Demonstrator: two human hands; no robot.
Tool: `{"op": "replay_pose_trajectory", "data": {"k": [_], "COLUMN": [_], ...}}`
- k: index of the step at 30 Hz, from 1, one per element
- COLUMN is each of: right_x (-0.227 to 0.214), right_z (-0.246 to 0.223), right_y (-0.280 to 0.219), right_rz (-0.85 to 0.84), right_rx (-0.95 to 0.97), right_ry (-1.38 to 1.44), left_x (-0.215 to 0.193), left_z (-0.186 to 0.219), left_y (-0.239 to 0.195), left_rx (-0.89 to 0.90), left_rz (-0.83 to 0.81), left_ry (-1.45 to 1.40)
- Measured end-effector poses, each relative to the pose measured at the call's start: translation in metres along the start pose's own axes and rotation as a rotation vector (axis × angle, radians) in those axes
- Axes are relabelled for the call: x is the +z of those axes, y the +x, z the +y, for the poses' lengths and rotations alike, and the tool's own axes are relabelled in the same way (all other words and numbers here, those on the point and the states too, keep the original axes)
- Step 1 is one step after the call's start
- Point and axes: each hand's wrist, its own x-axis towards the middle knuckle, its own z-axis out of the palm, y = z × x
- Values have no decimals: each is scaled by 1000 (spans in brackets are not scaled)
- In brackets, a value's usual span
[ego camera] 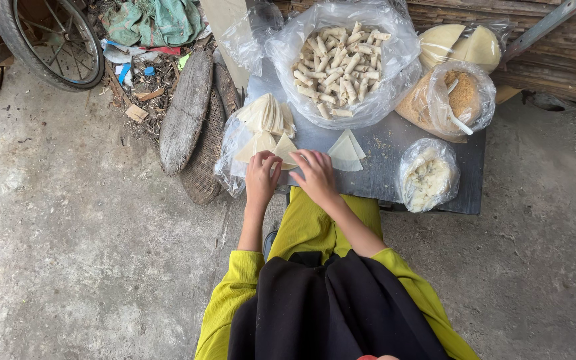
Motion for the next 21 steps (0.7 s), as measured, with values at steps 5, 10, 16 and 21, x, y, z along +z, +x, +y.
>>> {"op": "replay_pose_trajectory", "data": {"k": [5, 10, 16, 21], "right_x": [24, -10, -48, -37], "right_z": [9, 65, 85, 75], "right_y": [35, 44, -5, -52], "right_rz": [51, 135, 251, 143], "right_rx": [63, 480, 144, 13], "right_ry": [84, 519, -183, -399], "left_x": [9, 8, 2, 2], "left_z": [-6, -10, -11, -12], "left_y": [-3, -5, -2, -2], "left_rx": [-56, -62, -20, -30], "left_rz": [6, -64, -116, -119], "left_ry": [46, 119, 97, 95]}}
